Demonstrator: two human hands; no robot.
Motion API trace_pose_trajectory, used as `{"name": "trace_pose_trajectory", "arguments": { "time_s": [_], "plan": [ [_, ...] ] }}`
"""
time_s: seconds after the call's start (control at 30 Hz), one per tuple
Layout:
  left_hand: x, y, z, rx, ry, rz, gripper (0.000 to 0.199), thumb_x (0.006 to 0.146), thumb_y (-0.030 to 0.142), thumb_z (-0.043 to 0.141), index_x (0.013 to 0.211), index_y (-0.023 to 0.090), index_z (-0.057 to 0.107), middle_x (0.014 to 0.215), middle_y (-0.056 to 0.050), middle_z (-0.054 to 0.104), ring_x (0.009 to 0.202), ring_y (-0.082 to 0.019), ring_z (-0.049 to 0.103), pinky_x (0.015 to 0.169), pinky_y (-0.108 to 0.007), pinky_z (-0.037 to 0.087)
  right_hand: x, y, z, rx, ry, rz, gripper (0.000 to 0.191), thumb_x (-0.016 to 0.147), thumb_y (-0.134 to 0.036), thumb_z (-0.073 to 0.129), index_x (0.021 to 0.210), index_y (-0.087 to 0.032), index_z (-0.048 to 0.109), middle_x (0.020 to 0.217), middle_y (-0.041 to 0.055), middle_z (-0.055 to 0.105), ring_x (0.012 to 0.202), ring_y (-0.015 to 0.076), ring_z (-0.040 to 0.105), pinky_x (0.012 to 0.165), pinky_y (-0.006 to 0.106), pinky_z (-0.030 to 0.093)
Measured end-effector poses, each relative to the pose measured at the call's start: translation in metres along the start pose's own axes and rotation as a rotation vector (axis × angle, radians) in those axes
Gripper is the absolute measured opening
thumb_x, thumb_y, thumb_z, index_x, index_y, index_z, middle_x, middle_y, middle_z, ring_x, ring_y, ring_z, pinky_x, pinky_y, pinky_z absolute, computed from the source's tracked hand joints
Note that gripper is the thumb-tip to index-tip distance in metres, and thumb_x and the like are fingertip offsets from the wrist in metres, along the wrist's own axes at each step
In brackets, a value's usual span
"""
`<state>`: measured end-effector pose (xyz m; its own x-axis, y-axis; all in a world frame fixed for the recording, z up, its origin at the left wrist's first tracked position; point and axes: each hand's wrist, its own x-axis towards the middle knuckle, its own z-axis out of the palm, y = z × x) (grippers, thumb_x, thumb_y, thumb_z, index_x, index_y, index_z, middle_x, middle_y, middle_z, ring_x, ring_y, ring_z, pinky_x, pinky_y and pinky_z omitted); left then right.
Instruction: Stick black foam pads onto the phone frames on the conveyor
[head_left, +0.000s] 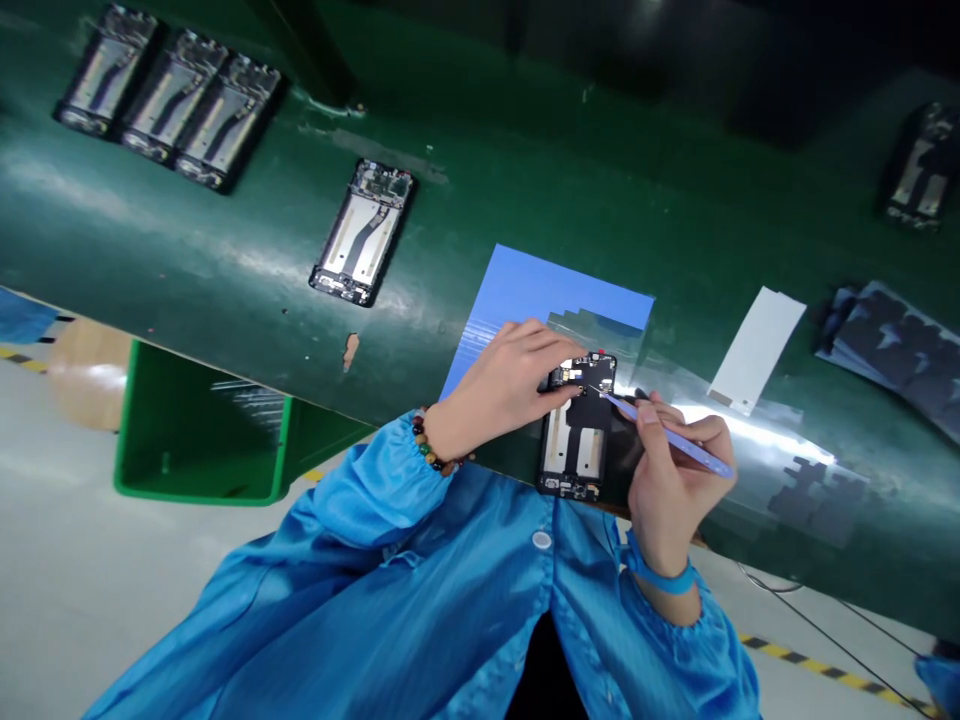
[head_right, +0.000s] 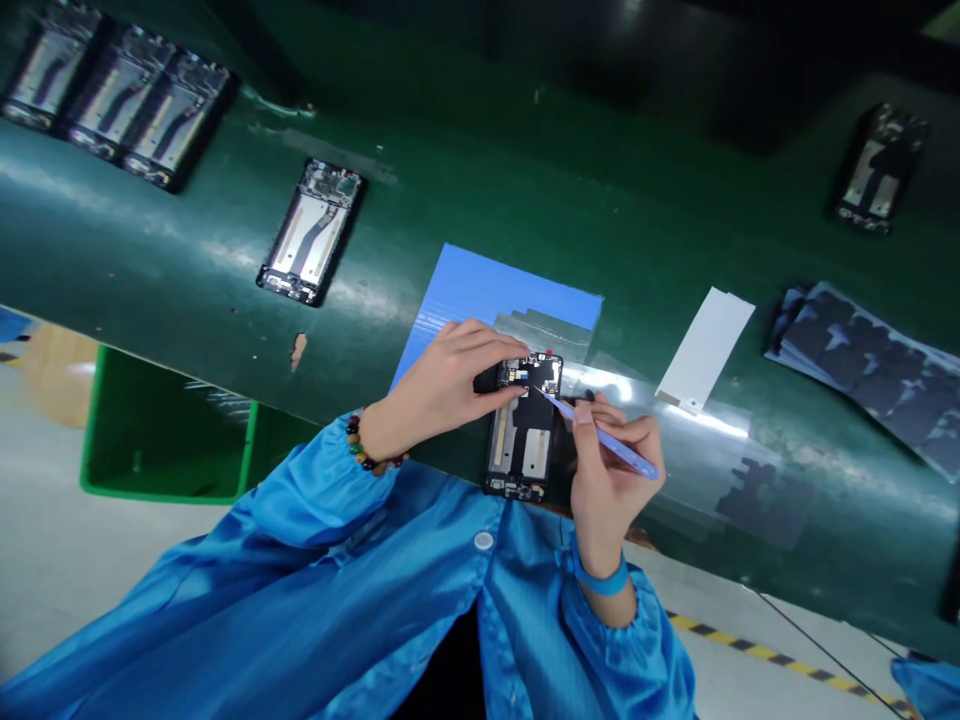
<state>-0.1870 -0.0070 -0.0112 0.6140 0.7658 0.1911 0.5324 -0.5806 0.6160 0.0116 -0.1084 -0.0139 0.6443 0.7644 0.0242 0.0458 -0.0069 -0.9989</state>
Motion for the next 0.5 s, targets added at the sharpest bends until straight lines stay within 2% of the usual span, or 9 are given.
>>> {"name": "trace_pose_trajectory", "arguments": {
  "time_s": [0.3, 0.5],
  "plan": [
    [-0.001, 0.002, -0.002, -0.024, -0.006, -0.014, 0.033, 0.108, 0.029, 0.077, 0.14, 0.021, 0.073, 0.137, -0.007, 0.081, 0.126, -0.027, 0.07, 0.103, -0.044, 0.05, -0.006, -0.004, 0.003, 0.039, 0.068, -0.044, 0.041, 0.088, -0.028, 0.094, 0.08, -0.025, 0.054, 0.073, -0.0084, 0.071, 0.083, 0.0143, 0.08, 0.131, 0.058, 0.054],
    [-0.003, -0.001, -0.001, -0.036, 0.011, -0.01, 0.034, 0.107, 0.03, 0.078, 0.14, 0.021, 0.073, 0.136, -0.007, 0.082, 0.123, -0.027, 0.07, 0.101, -0.045, 0.051, -0.012, -0.004, 0.008, 0.001, 0.09, -0.04, 0.042, 0.089, -0.028, 0.093, 0.08, -0.026, 0.052, 0.073, -0.0077, 0.069, 0.085, 0.0169, 0.08, 0.117, 0.056, 0.064]
  ]
}}
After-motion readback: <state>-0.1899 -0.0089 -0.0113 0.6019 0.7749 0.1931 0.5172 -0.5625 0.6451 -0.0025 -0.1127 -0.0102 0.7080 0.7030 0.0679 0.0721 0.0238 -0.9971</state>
